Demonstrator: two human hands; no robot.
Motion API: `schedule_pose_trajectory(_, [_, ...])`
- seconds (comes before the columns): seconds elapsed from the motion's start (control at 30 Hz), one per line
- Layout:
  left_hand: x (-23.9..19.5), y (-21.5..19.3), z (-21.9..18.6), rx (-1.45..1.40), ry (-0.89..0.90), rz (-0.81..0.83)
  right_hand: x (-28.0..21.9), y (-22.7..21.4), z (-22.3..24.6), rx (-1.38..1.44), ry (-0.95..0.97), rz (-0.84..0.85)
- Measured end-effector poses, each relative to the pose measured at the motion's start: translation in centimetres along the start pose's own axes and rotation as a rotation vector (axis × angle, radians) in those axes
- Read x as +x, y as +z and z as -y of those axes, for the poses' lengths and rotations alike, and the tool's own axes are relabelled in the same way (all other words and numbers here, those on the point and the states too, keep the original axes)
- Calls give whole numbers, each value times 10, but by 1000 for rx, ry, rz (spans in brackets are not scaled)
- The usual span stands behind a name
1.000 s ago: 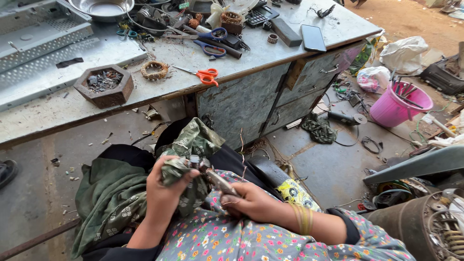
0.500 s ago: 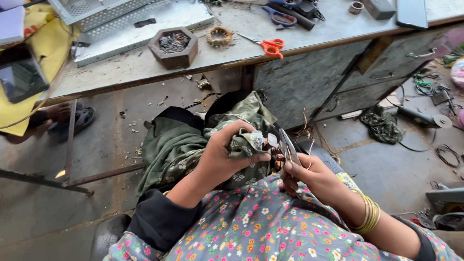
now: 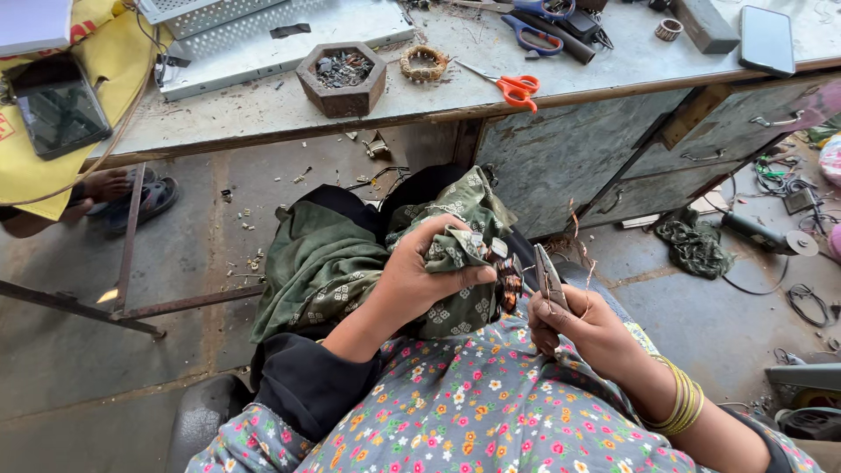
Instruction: The person uses pliers to strip copper wire from a bundle of electrical components held in a cloth. The person repeatedly pulls and cuts the wire, separating the copper strands from the black plastic housing.
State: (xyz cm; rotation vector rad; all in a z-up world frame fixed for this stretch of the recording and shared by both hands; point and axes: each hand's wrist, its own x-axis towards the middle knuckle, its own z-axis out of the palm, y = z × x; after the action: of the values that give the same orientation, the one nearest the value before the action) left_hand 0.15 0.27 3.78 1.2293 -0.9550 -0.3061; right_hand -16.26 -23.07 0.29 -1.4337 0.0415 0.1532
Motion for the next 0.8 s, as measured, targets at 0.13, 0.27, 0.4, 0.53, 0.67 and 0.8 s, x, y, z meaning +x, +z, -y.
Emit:
schedule_pose_trajectory(0.13, [2,0,-3,79,-5,36,-2,1,-3,-11,7,-49])
schedule_pose_trajectory(0.27, [0,0,-8,24,-40,122,-3,-1,-13,32,11,-57])
schedule_pose_trajectory(0.4, [-6,-1,-10,52,-45,159,2,-4,-27,19,59,-102])
schedule_pose_trajectory(0.53, [-9,-1,-4,-106,-27,108,1,0,-35,-142,-18,-174])
schedule_pose_trajectory(0.67, [-11,-4,8,-285,77,20,-7,15,-27,-559,-34,-321])
schedule_pose_trajectory(0.8, [-18,-10,23,-376,103,-34,-6,30,-6,-971,-639,-203])
